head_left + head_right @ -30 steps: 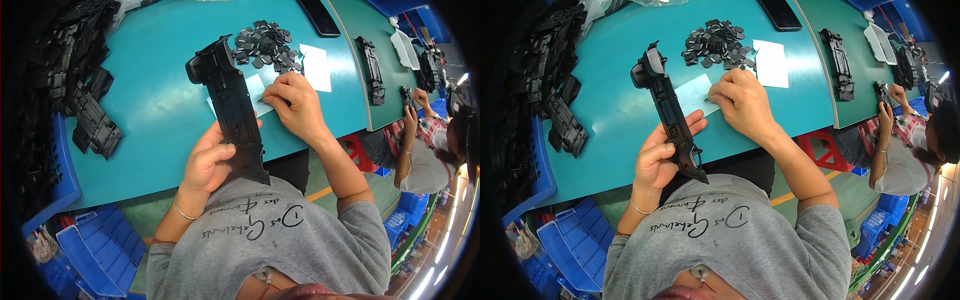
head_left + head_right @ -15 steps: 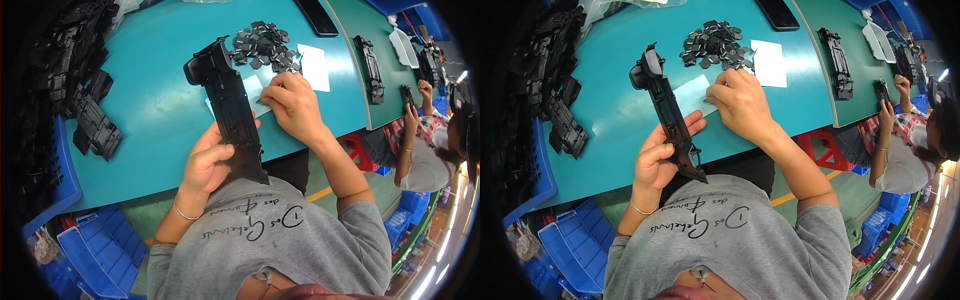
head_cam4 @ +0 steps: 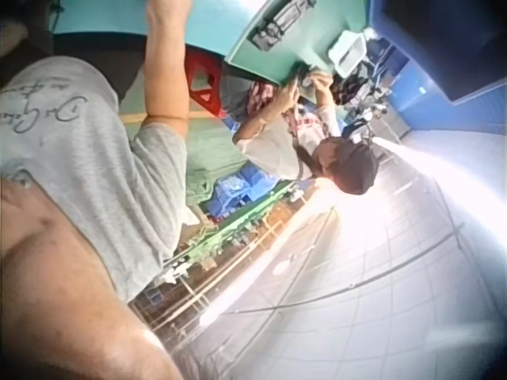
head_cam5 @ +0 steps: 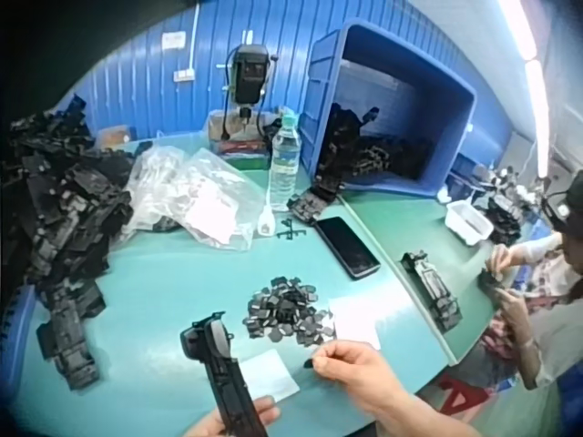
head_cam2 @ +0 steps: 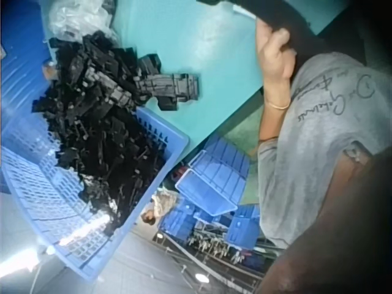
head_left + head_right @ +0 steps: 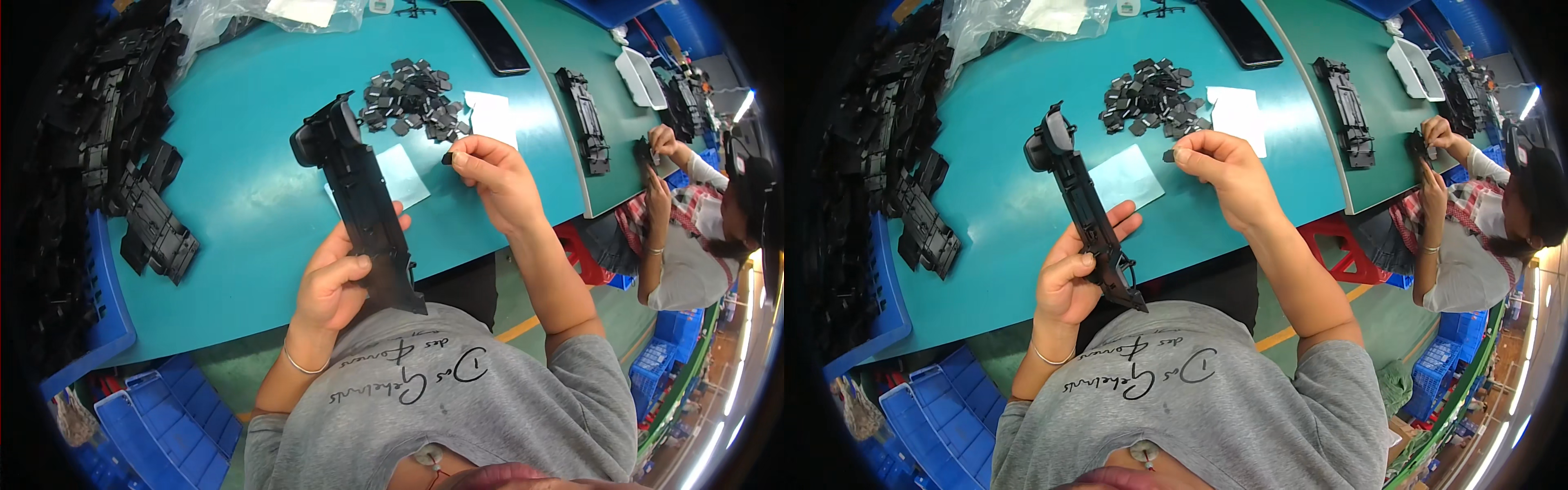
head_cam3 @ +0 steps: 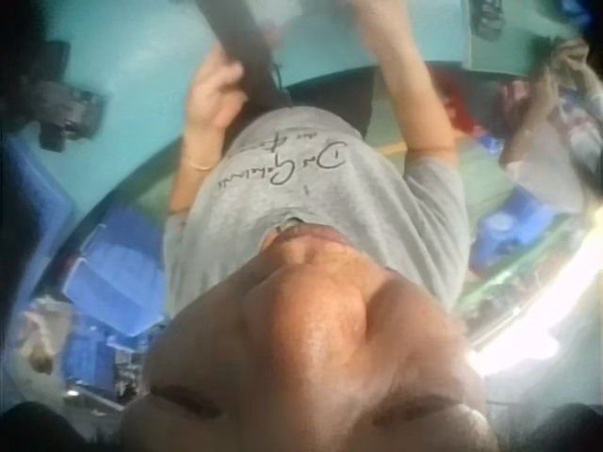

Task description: The person takes toy car chassis parts, dips small plastic components onto a glue pad, and attaches the components onto the chassis by hand. The person also dispenses glue onto the pad using a glue bottle.

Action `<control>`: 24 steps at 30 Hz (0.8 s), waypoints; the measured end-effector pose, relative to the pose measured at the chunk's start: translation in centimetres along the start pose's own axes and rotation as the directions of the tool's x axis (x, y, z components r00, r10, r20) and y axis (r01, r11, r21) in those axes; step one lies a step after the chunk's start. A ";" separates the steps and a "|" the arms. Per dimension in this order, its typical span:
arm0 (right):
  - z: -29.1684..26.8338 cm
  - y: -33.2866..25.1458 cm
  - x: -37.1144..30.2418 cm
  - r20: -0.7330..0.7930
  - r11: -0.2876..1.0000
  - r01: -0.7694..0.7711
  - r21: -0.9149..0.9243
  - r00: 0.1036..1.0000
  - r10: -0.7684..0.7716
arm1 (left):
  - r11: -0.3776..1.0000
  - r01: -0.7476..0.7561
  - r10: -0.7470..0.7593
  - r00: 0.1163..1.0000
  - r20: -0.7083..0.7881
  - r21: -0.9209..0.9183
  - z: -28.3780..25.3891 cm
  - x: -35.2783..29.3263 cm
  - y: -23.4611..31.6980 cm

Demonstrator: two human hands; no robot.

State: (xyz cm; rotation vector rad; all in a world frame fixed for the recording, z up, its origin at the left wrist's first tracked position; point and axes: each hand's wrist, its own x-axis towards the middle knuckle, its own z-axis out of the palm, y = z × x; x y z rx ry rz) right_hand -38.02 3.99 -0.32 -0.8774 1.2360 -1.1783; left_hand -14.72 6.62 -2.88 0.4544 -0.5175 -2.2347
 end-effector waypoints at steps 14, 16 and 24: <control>-1.3 0.5 -0.5 0.153 0.914 -0.158 0.374 0.982 0.107 | 1.000 -0.002 0.001 1.000 0.029 0.016 -0.4 -0.1 -0.1; -1.2 0.5 -0.6 0.170 0.914 -0.161 0.372 0.980 0.104 | 1.000 -0.008 0.008 1.000 0.023 0.015 -0.4 -0.2 -0.1; -0.4 -0.7 -2.0 0.041 0.992 0.017 0.122 0.999 -0.022 | 0.990 -0.137 0.138 0.990 -0.023 0.020 -0.5 -0.4 -0.4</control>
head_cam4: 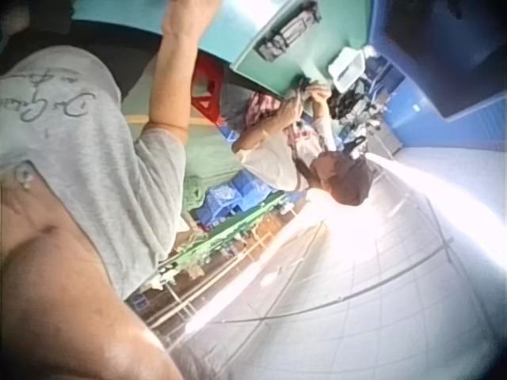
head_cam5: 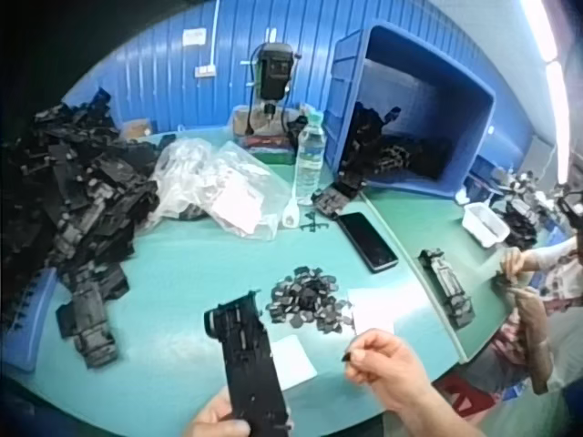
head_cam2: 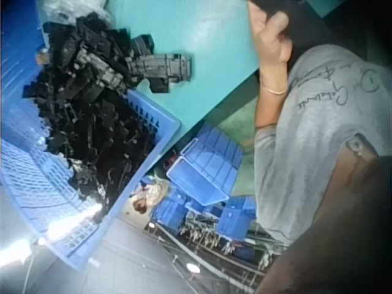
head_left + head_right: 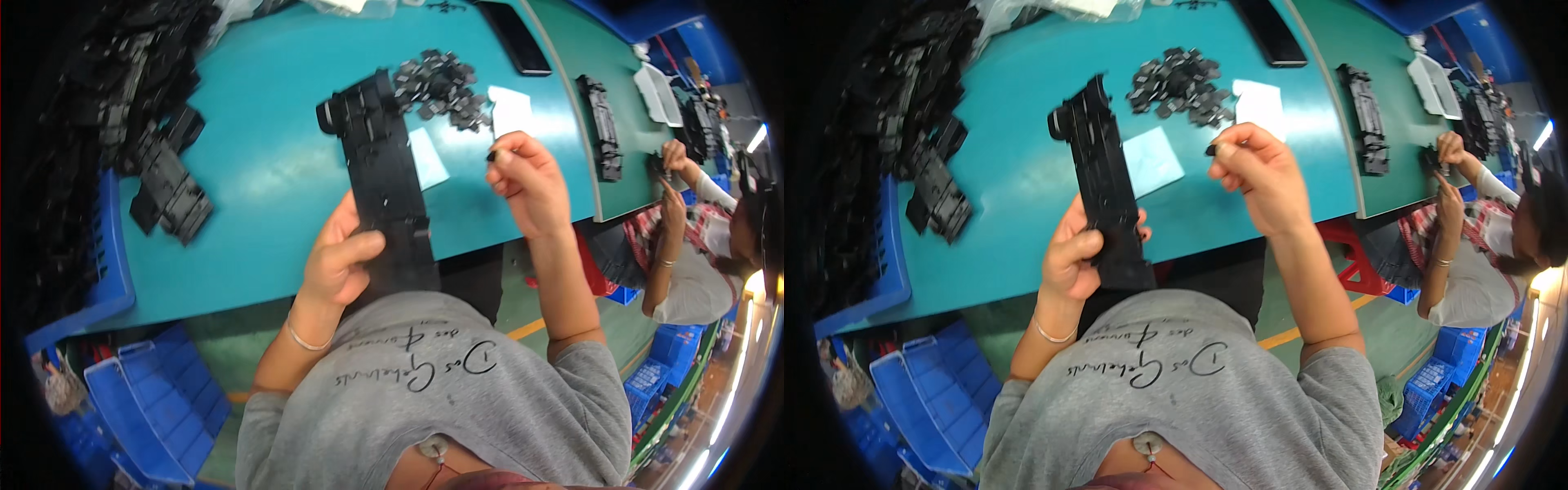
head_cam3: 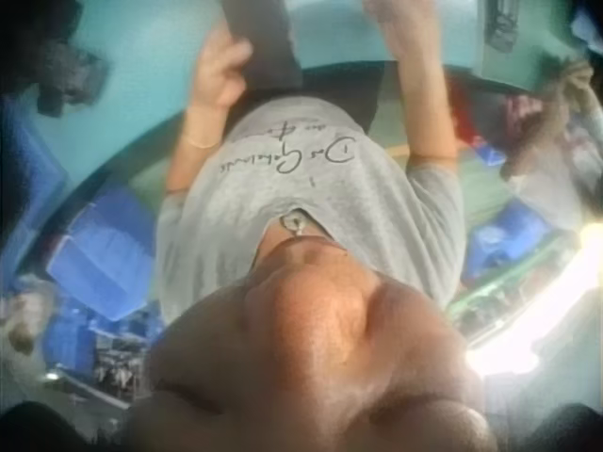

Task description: The person takes toy car chassis parts, dips small plastic components onto a glue pad, and attaches the components onto the chassis by hand. The person also dispenses glue onto the pad using a glue bottle.

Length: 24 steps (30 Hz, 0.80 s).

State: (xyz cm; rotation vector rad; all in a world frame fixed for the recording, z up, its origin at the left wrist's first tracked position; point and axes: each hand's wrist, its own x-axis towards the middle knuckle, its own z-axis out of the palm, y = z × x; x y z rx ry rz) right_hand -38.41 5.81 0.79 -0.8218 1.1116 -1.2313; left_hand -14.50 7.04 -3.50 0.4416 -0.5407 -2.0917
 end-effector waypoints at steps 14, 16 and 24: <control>0.4 0.8 -2.7 0.009 0.984 0.123 -0.127 0.992 -0.123 | 0.963 -0.145 0.196 0.956 -0.220 0.228 1.6 -0.6 2.0; 0.8 0.9 -3.0 0.003 0.984 0.125 -0.128 0.992 -0.125 | 0.976 -0.108 0.152 0.959 -0.239 0.187 1.3 -0.7 2.1; 2.4 1.5 -4.2 0.035 0.979 0.101 -0.178 0.995 -0.096 | 0.979 -0.006 0.068 0.952 -0.299 0.202 0.8 -1.7 2.1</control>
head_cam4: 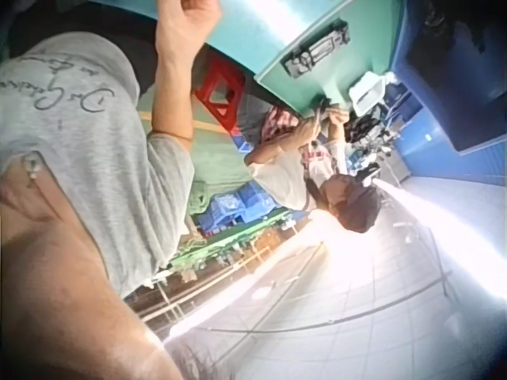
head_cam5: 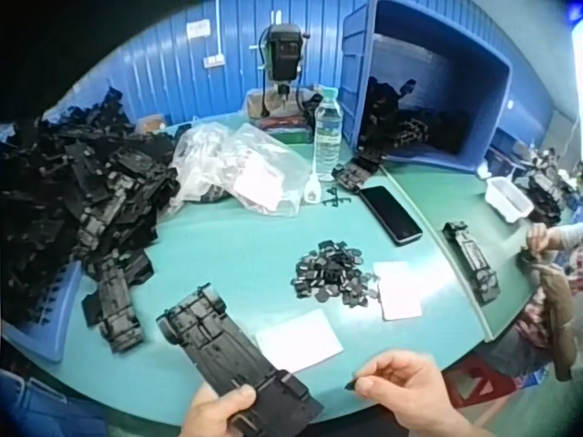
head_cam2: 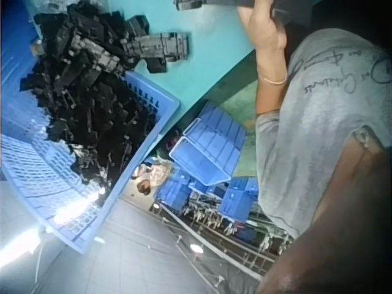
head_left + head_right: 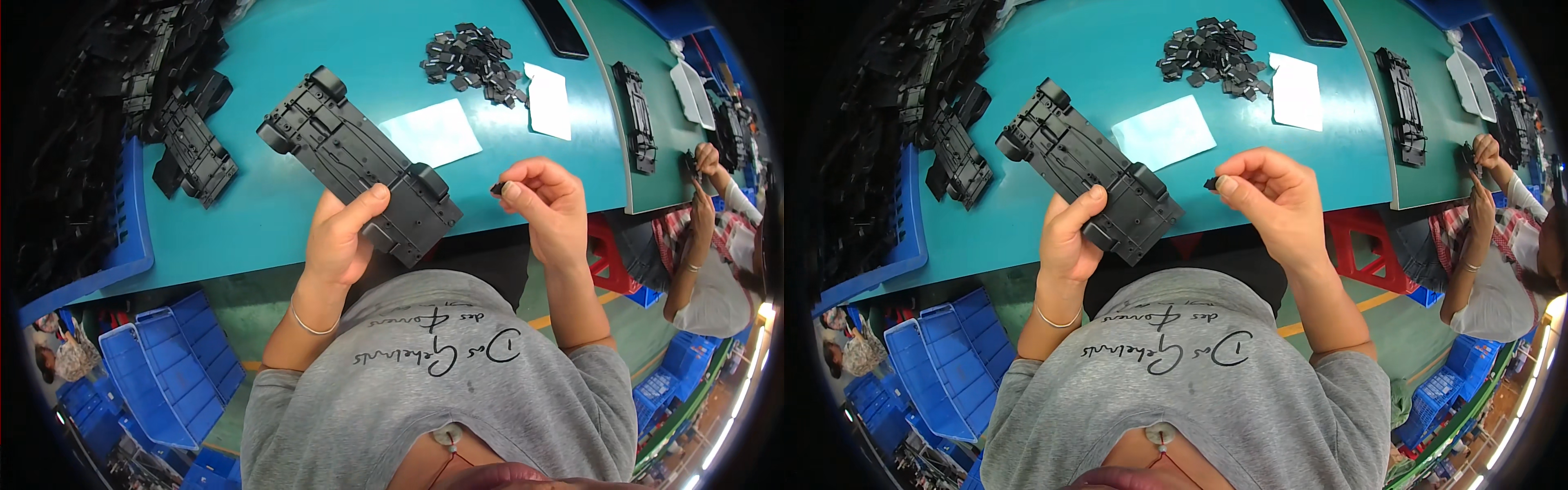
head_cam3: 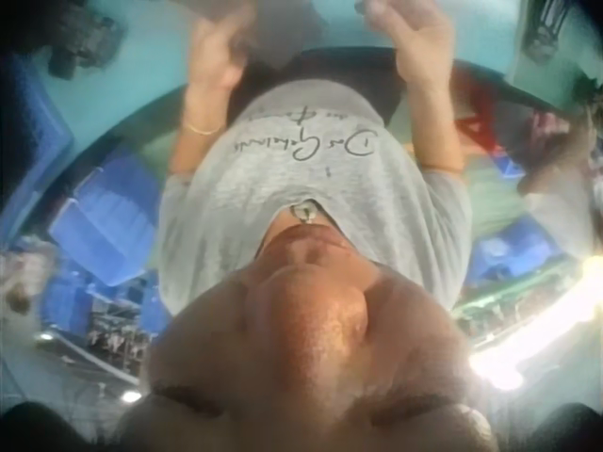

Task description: The person takes toy car chassis parts, dips small plastic components onto a glue pad, and attaches the components onto the chassis by hand. The person also dispenses glue onto the pad using a glue bottle.

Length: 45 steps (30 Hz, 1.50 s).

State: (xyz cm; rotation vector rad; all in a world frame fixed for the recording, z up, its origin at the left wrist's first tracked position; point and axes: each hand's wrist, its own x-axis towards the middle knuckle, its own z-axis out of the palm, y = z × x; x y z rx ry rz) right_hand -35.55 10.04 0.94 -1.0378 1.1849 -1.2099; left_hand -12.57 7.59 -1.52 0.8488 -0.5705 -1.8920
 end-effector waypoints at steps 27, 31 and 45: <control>6.4 0.6 3.2 0.011 0.998 -0.067 0.008 0.998 0.067 | 0.890 -0.289 0.445 0.716 0.538 -0.352 -0.8 2.2 -0.5; 6.6 0.8 3.2 -0.013 0.999 -0.010 -0.032 1.000 0.010 | 0.901 -0.327 0.434 0.695 0.574 -0.285 -1.2 2.0 -0.6; 7.2 0.8 3.8 -0.200 0.984 0.142 -0.103 0.967 -0.160 | 0.961 -0.273 0.268 0.896 0.353 -0.038 1.3 -3.0 -2.2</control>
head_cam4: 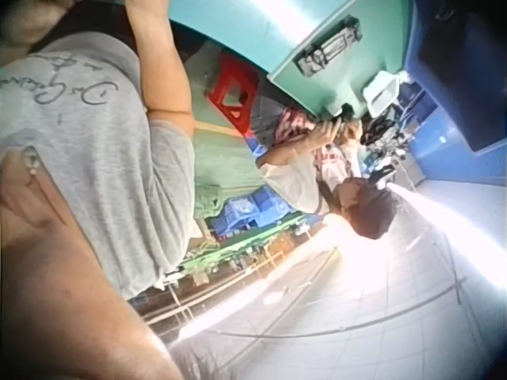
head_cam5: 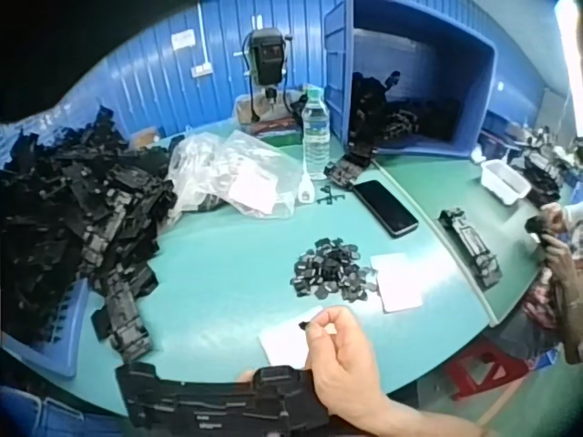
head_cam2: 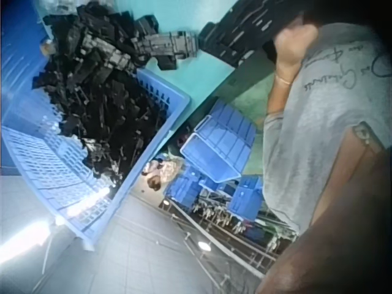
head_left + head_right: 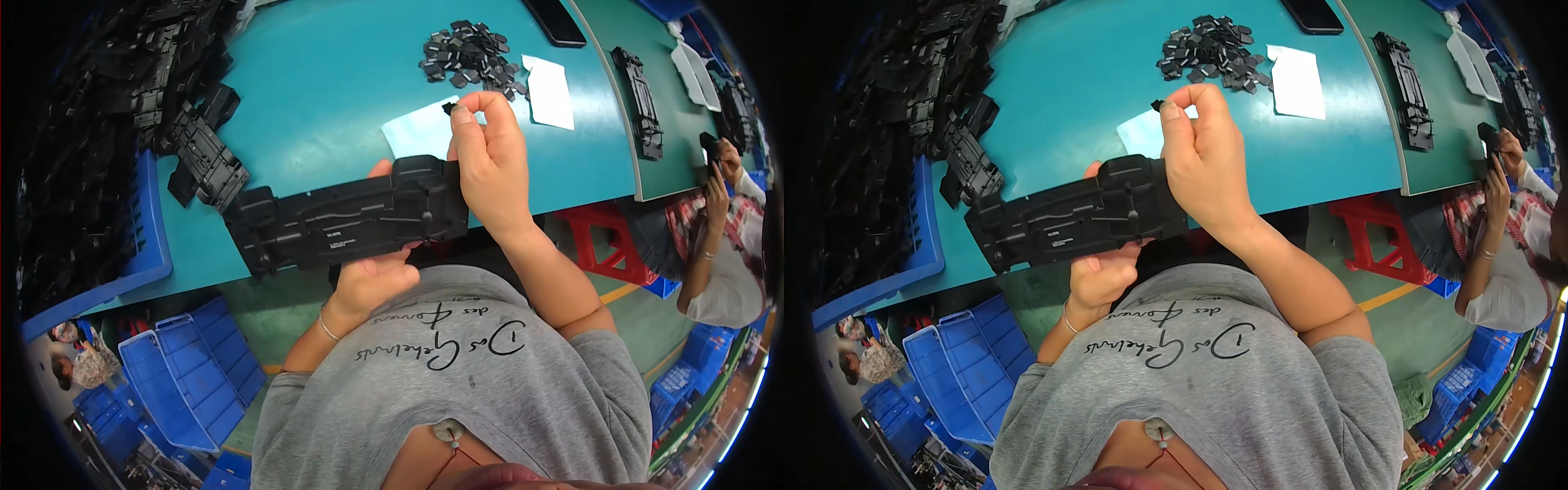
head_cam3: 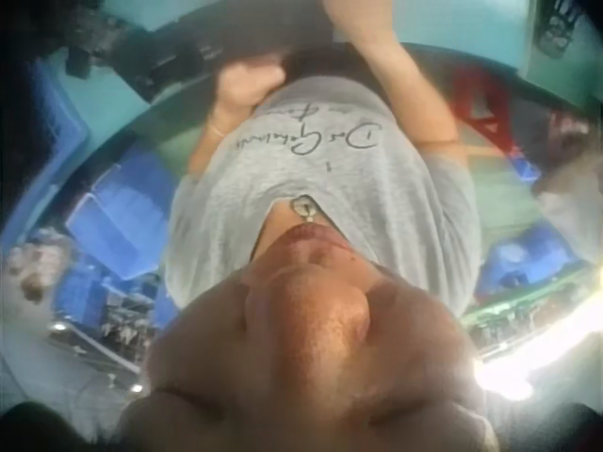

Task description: The person takes toy car chassis parts, dips small plastic components onto a glue pad, and attaches the components onto the chassis by hand. The person also dispenses glue onto the pad using a glue bottle.

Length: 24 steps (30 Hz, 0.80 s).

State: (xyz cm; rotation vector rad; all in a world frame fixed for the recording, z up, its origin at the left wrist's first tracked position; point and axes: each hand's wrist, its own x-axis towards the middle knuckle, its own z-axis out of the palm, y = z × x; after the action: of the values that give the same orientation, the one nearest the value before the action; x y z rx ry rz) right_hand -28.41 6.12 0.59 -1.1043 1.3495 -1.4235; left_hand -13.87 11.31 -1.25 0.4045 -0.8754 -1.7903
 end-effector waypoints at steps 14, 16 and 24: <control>-6.5 0.6 -4.3 0.117 0.980 -0.060 -0.191 0.990 0.084 | 0.859 0.106 -0.102 0.994 -0.035 0.501 -2.5 -0.6 0.1; -6.9 0.8 -5.5 0.166 0.982 -0.115 -0.148 0.976 0.139 | 0.851 0.112 -0.106 0.994 -0.041 0.513 -2.3 -0.6 0.1; -5.7 0.5 -6.2 0.109 0.980 -0.136 -0.146 0.982 0.153 | 0.822 0.107 -0.111 0.993 -0.026 0.559 -2.0 -0.2 0.1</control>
State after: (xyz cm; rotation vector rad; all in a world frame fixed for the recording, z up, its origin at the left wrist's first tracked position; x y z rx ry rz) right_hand -32.44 13.47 -0.32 -1.1373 1.4283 -1.1550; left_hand -12.50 10.71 -2.54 0.8403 -1.4133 -1.6077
